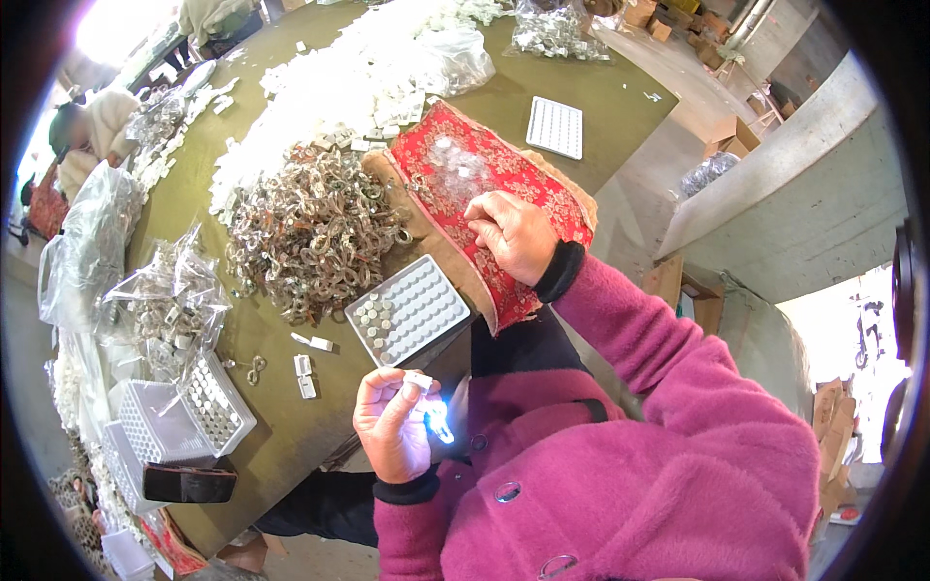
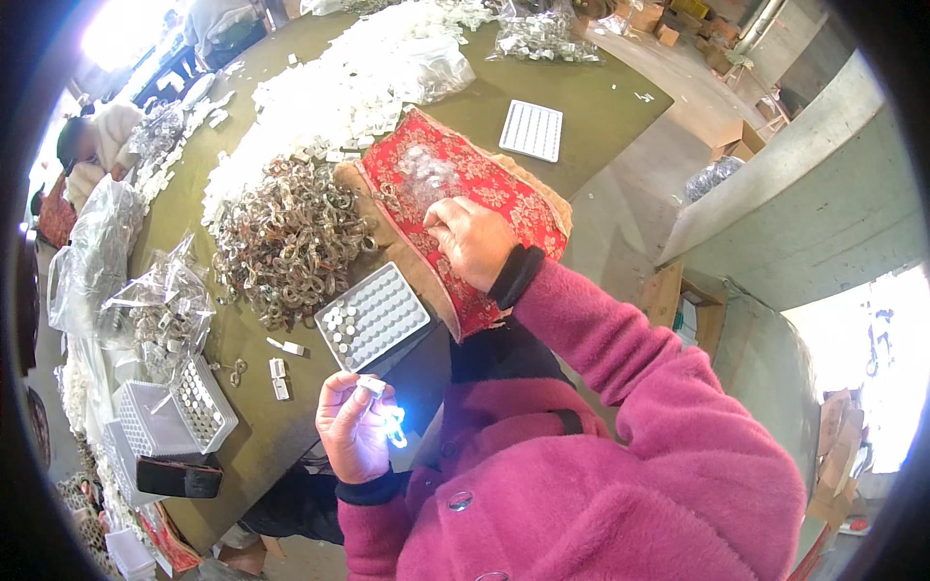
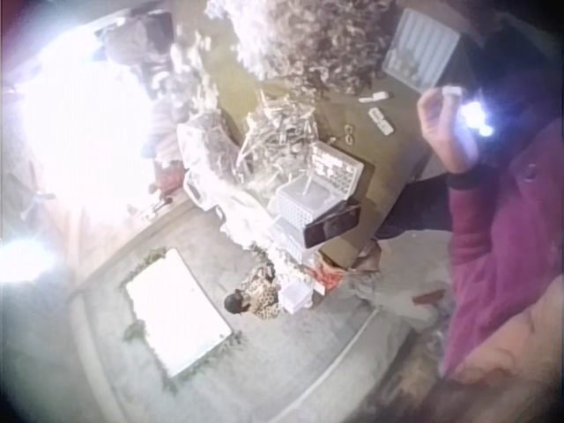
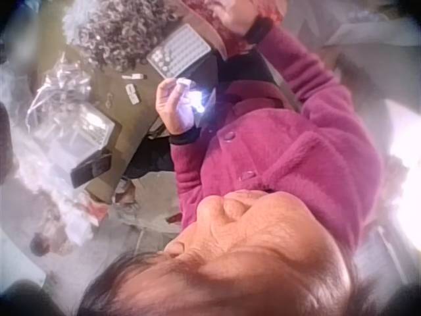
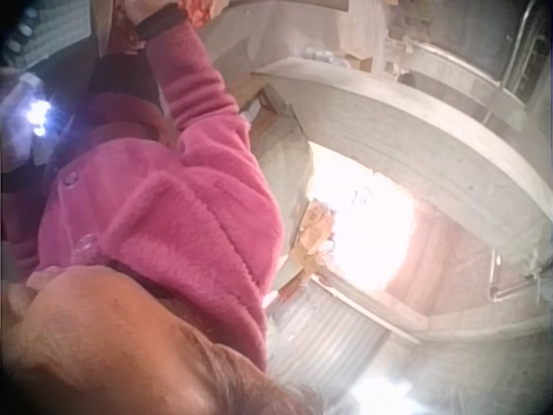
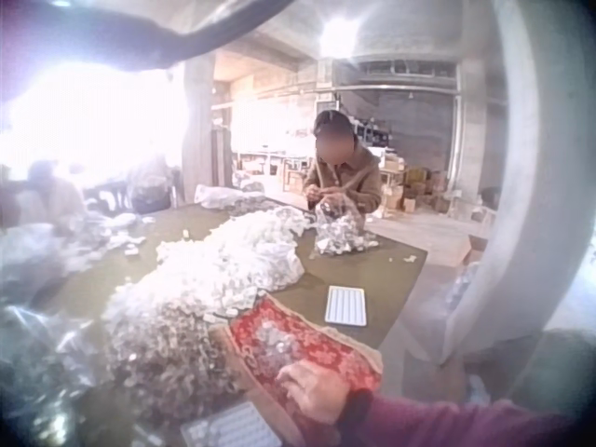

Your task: The person assembles small electronic components at a workbench. They pick up small white rectangular parts and metal rings, then use a handheld UV light to inspect or cure them before placing them into a white tray. The person repeats this process for multiple items.

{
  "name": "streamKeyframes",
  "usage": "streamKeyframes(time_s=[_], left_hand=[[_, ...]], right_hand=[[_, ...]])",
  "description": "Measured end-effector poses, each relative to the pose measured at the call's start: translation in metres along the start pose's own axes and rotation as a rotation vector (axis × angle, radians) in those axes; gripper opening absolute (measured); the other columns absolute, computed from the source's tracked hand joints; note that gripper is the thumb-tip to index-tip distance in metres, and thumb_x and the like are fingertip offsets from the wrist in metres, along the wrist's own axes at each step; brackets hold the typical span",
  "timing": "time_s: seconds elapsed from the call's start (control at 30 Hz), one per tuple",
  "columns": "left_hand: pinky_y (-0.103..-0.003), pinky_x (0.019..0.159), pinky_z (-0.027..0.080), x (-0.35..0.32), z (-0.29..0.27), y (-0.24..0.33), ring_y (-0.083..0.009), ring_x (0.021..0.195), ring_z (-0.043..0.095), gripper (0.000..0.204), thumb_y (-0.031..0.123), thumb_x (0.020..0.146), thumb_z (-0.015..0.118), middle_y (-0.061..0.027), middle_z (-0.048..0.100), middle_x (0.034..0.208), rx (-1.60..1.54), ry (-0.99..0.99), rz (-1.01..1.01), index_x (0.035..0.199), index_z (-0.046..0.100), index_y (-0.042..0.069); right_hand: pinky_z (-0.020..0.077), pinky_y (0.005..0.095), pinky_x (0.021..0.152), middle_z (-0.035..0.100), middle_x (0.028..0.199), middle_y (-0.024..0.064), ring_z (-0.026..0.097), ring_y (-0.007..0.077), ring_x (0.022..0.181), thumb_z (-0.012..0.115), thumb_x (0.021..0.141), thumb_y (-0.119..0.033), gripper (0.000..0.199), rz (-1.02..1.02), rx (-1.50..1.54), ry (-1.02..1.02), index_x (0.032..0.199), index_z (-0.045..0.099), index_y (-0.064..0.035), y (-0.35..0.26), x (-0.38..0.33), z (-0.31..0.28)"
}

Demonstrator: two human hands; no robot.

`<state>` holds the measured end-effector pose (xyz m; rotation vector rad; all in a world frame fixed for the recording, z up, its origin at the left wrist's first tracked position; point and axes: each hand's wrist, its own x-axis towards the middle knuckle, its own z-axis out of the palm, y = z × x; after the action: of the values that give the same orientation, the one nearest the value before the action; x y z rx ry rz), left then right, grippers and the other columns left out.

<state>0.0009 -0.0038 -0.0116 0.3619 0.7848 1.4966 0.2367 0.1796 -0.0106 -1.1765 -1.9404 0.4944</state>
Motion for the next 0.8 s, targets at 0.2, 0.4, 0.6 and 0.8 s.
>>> streamKeyframes(time_s=[0.2, 0.4, 0.6, 0.8], left_hand=[[-0.035, 0.072, 0.06, 0.001, 0.003, 0.0, -0.0262, 0.083, 0.073, 0.022, -0.004, 0.089, 0.071, -0.015, 0.072, 0.097, 0.02, 0.008, 0.05, 0.108, 0.063, 0.001], [-0.035, 0.07, 0.061, 0.004, 0.006, 0.002, -0.0258, 0.082, 0.073, 0.021, -0.002, 0.091, 0.071, -0.0152, 0.073, 0.098, -0.035, 0.006, 0.022, 0.109, 0.063, 0.002], [-0.032, 0.071, 0.06, 0.013, 0.015, -0.001, -0.0214, 0.082, 0.072, 0.02, 0.003, 0.094, 0.071, -0.0115, 0.073, 0.1, -0.031, 0.033, -0.033, 0.113, 0.065, 0.004], [-0.031, 0.071, 0.056, 0.028, 0.026, 0.003, -0.022, 0.082, 0.071, 0.022, 0.003, 0.094, 0.07, -0.0129, 0.073, 0.102, -0.107, 0.034, -0.022, 0.116, 0.066, 0.002]], right_hand=[[0.0549, 0.0409, 0.071, 0.066, 0.085, 0.0106, 0.067, 0.0315, 0.081, 0.073, 0.091, -0.02, 0.014, -0.129, -0.358, -0.061, 0.098, 0.067, -0.0099, 0.009, 0.0, -0.015], [0.0524, 0.0297, 0.065, 0.069, 0.084, 0.0027, 0.063, 0.0162, 0.07, 0.08, 0.088, -0.015, 0.01, 0.138, 0.196, 0.006, 0.093, 0.075, -0.0078, 0.008, 0.003, -0.02], [0.0544, 0.0224, 0.063, 0.071, 0.089, 0.0037, 0.065, 0.0081, 0.069, 0.07, 0.1, -0.013, 0.014, 0.545, 0.823, -0.146, 0.104, 0.07, 0.0006, -0.026, -0.004, -0.014], [0.0533, 0.0235, 0.063, 0.069, 0.088, 0.0029, 0.062, 0.0077, 0.069, 0.064, 0.104, -0.016, 0.015, 0.509, 0.996, -0.318, 0.107, 0.064, -0.0018, -0.065, -0.017, -0.007]])
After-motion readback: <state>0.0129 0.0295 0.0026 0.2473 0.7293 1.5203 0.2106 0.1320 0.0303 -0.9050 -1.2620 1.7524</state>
